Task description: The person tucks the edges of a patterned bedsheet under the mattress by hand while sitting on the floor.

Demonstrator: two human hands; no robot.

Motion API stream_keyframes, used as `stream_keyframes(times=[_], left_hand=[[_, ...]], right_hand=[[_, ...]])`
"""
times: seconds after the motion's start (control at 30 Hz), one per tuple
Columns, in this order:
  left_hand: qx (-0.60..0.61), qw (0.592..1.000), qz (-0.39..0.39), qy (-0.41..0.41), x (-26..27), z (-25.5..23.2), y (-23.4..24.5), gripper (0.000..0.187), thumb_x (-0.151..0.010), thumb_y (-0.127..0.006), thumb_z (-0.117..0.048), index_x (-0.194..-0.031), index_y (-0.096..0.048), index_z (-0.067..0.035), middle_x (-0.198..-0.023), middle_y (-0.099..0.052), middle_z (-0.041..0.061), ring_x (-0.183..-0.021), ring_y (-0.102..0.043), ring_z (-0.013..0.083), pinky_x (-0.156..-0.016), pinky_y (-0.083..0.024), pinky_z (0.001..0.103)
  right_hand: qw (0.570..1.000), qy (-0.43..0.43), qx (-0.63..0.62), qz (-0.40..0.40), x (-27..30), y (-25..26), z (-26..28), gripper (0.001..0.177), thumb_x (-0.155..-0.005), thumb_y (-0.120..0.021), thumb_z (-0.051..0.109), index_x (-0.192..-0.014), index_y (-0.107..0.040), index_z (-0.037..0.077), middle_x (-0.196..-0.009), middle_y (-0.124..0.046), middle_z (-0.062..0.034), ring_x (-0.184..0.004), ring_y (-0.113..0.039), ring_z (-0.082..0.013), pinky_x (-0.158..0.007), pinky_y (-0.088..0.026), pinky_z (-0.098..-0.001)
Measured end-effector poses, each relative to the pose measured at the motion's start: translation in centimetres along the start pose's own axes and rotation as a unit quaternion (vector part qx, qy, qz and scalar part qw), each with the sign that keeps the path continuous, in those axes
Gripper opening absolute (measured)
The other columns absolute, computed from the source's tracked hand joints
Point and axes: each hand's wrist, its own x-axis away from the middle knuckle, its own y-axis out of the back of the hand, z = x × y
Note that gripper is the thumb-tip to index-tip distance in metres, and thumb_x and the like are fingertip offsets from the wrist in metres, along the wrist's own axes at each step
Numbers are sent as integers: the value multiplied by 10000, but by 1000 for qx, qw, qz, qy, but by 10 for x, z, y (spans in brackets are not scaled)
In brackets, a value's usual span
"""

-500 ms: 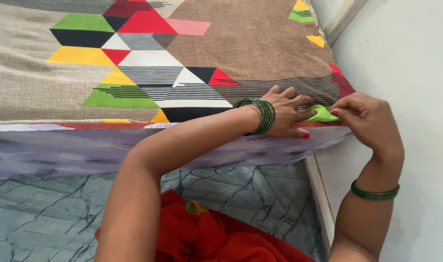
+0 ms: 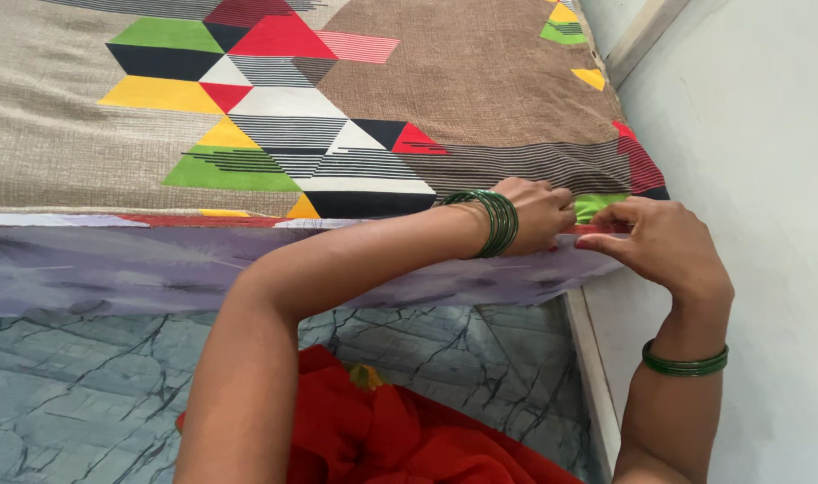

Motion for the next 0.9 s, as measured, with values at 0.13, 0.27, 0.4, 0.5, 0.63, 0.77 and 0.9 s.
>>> stream_keyframes(times=[0.13,0.27,0.4,0.5,0.63,0.77,0.9], left_hand=[[-35,999,-19,17,4,-3,-13,372,-890,-668,-308,-1203,-631,-110,-1183,-642,119,-971,-704,292,-732,-597,431],[-105,990,-84,39,10,-13,-31,271,-946,-583,-204,-1173,-615,-60,-1077,-702,126,-913,-741,282,-672,-617,419],[-113,980,-125,105,17,-31,-40,182,-1045,-554,-202,-1152,-609,-65,-1070,-720,113,-953,-746,268,-724,-619,412],[-99,967,-212,103,36,-39,-34,251,-952,-574,-171,-1168,-598,-45,-1143,-715,133,-901,-740,279,-665,-606,408],[-5,957,-271,105,65,-42,-9,429,-896,-618,-177,-1312,-584,-73,-1142,-689,97,-932,-711,271,-755,-579,412],[-83,955,-217,187,104,-43,28,372,-833,-740,-376,-1115,-661,-146,-1092,-656,53,-1040,-659,258,-846,-550,423],[-193,925,-156,289,159,-15,63,580,-677,-781,-627,-972,-706,-133,-1025,-659,68,-1038,-620,274,-803,-517,451]], right_hand=[[999,36,5,-21,-2,-4,-3,439,-697,-869,442,-1037,-791,175,-928,-777,-26,-826,-723,-239,-707,-549,-400],[999,29,1,-21,-2,-8,-6,387,-744,-863,416,-1025,-790,160,-925,-766,-36,-817,-722,-249,-720,-551,-405],[994,60,10,-88,13,-13,1,280,-825,-835,381,-1008,-796,173,-987,-758,-30,-856,-715,-263,-744,-546,-409],[973,95,124,-171,26,-19,16,267,-819,-835,364,-1011,-796,183,-971,-747,-22,-940,-701,-267,-755,-538,-425],[935,280,-12,-218,19,-24,31,275,-866,-784,259,-1101,-747,119,-1116,-727,-48,-1040,-684,-290,-865,-541,-410],[927,345,-53,-138,15,-22,39,370,-799,-803,285,-1103,-740,85,-1043,-699,-90,-1000,-664,-317,-838,-526,-428],[928,345,-21,-140,3,-30,46,389,-764,-819,323,-1061,-753,81,-984,-709,-85,-972,-665,-334,-821,-524,-449]])
